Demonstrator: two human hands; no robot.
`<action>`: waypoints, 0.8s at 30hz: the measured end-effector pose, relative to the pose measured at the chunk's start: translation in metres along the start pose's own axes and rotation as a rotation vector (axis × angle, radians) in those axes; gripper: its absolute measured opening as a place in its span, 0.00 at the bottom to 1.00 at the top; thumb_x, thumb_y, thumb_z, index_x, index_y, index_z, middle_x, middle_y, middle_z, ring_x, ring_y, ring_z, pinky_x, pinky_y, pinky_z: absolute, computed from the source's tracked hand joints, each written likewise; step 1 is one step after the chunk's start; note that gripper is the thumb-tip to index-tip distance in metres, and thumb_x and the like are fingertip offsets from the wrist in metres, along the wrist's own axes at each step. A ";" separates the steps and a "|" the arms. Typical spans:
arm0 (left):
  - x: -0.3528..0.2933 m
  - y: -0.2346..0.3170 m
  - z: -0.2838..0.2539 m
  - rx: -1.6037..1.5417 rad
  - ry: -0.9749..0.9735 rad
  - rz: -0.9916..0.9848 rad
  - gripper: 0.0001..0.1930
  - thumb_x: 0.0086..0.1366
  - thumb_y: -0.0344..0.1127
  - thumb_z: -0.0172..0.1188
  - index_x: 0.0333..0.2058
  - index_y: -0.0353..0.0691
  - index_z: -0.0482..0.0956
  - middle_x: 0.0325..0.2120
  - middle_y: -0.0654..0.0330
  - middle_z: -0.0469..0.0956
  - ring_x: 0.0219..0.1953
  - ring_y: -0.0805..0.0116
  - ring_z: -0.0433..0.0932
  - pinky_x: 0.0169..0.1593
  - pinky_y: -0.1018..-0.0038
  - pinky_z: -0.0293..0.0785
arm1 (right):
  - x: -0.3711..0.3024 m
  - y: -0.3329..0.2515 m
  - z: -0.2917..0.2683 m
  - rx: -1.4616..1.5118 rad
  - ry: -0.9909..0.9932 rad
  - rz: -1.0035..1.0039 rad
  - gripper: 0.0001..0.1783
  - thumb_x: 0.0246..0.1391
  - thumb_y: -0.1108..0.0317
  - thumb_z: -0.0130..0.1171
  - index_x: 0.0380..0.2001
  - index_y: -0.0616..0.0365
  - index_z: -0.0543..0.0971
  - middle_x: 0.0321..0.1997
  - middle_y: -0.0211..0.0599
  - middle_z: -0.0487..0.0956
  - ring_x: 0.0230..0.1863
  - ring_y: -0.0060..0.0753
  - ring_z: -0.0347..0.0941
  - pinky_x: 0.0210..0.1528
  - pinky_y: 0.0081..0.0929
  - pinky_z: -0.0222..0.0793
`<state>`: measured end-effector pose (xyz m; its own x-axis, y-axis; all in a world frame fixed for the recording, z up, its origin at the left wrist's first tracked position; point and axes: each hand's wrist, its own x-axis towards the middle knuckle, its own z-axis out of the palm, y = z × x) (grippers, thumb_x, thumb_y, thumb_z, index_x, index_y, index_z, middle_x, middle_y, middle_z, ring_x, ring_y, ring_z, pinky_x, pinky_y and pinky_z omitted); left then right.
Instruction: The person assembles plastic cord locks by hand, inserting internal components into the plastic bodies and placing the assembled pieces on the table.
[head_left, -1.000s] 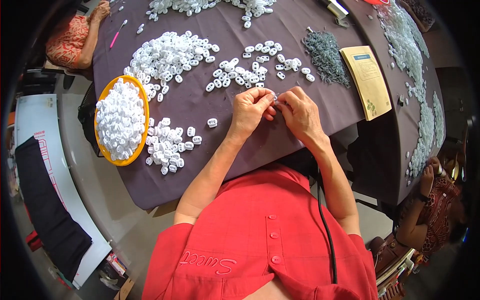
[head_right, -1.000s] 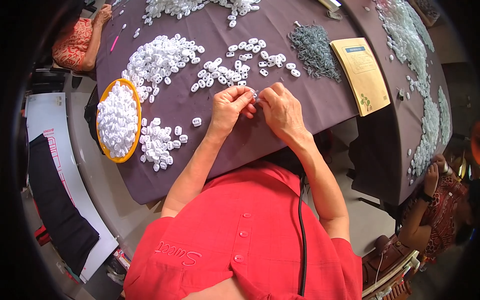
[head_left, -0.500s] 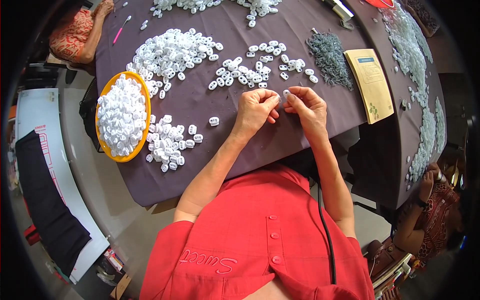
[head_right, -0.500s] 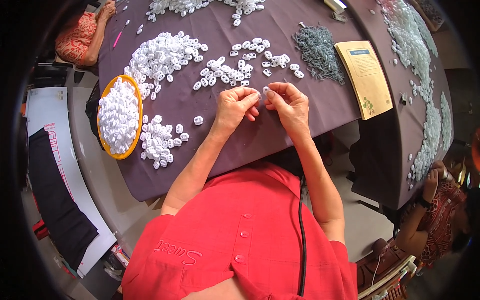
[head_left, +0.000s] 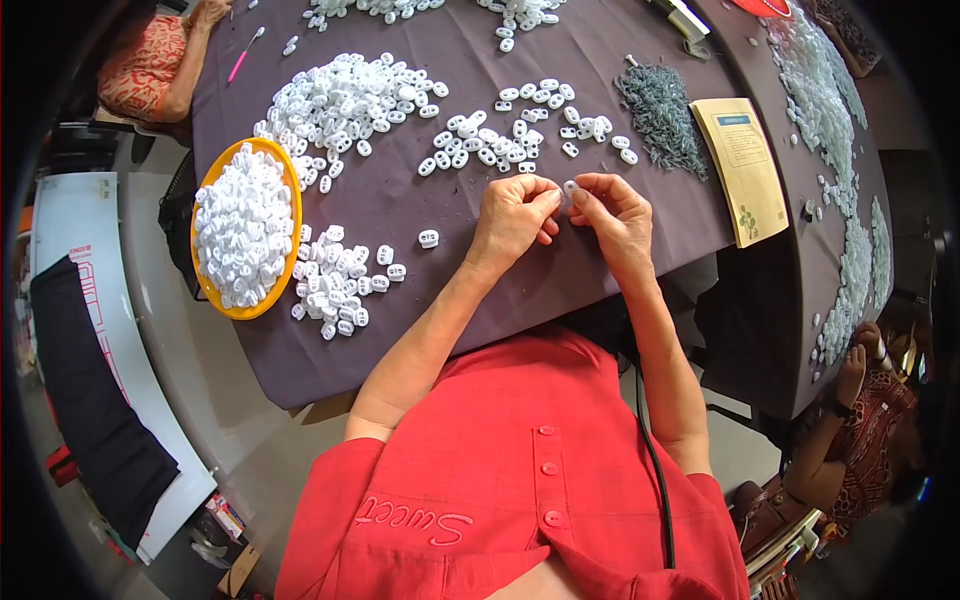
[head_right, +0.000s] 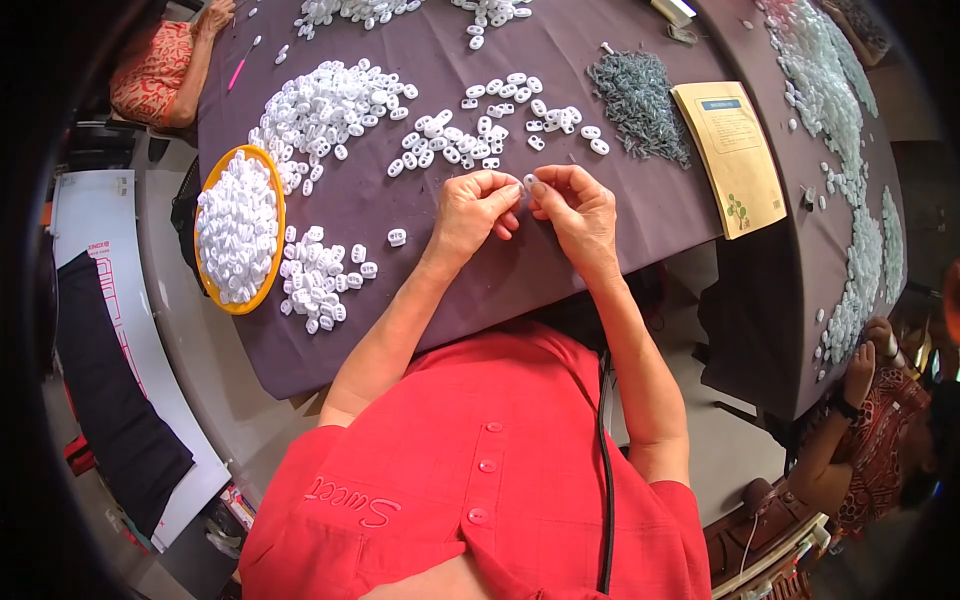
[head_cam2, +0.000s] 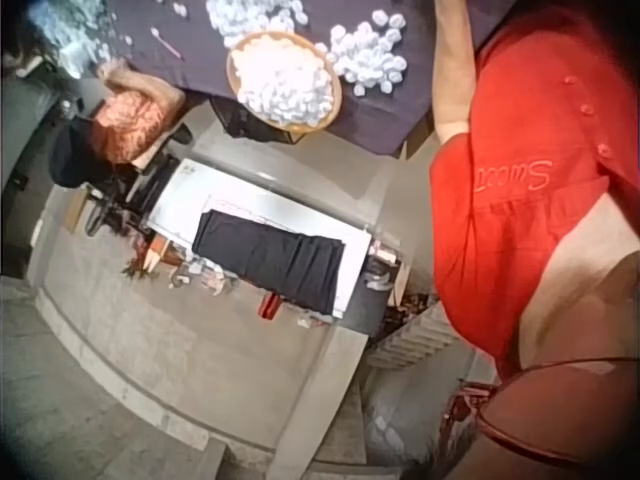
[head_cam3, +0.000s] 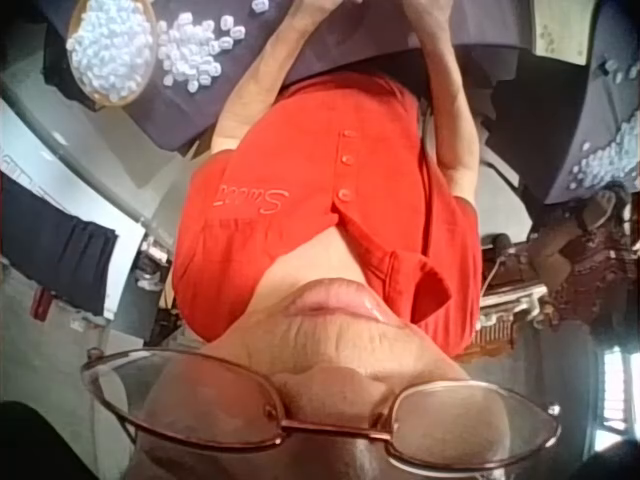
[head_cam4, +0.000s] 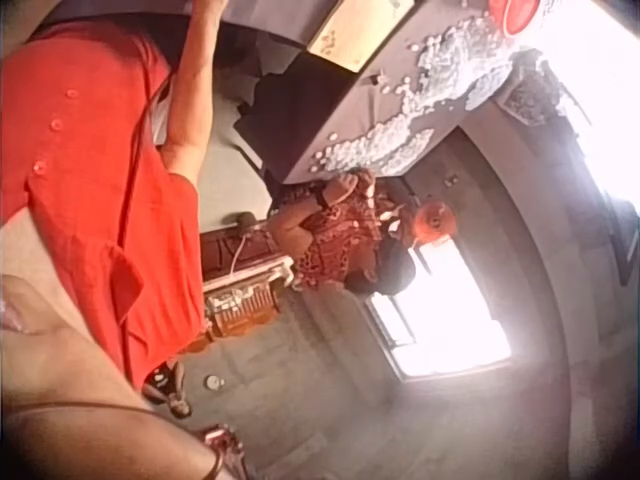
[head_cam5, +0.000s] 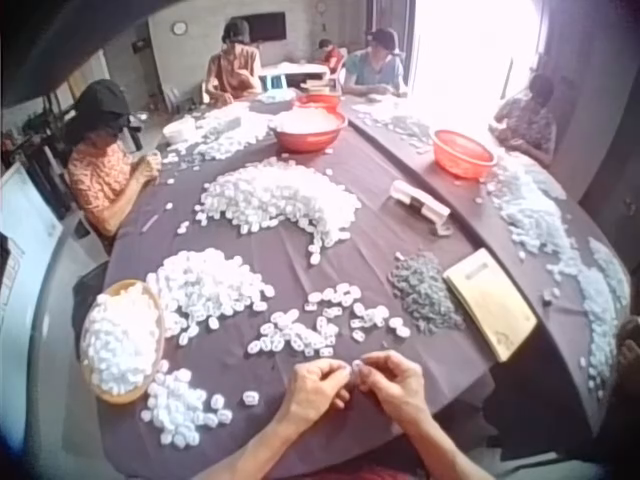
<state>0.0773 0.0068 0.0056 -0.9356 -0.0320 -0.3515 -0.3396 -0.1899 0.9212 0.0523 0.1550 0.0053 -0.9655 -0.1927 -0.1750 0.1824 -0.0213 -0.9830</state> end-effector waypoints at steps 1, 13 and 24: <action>0.000 0.000 0.000 0.018 0.003 0.004 0.06 0.60 0.30 0.56 0.33 0.33 0.78 0.21 0.64 0.76 0.18 0.80 0.74 0.19 0.85 0.72 | 0.000 0.000 0.001 0.000 0.000 0.000 0.09 0.51 0.73 0.59 0.37 0.64 0.76 0.30 0.31 0.78 0.29 0.18 0.75 0.31 0.14 0.72; 0.007 -0.004 -0.002 -0.072 -0.030 -0.034 0.08 0.61 0.28 0.55 0.36 0.30 0.77 0.24 0.58 0.79 0.20 0.76 0.77 0.22 0.83 0.75 | 0.000 0.005 0.002 -0.071 -0.014 -0.017 0.10 0.51 0.76 0.58 0.39 0.63 0.77 0.32 0.32 0.80 0.31 0.19 0.76 0.31 0.14 0.72; 0.003 0.010 0.004 -0.183 -0.005 -0.124 0.08 0.60 0.30 0.56 0.35 0.32 0.78 0.26 0.56 0.80 0.24 0.70 0.80 0.27 0.79 0.78 | 0.000 0.007 0.002 -0.092 -0.065 -0.150 0.14 0.49 0.77 0.59 0.41 0.62 0.75 0.35 0.30 0.77 0.36 0.16 0.73 0.35 0.15 0.70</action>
<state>0.0706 0.0092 0.0144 -0.8883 0.0080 -0.4592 -0.4298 -0.3667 0.8251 0.0543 0.1531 -0.0013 -0.9661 -0.2571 -0.0255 0.0171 0.0348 -0.9992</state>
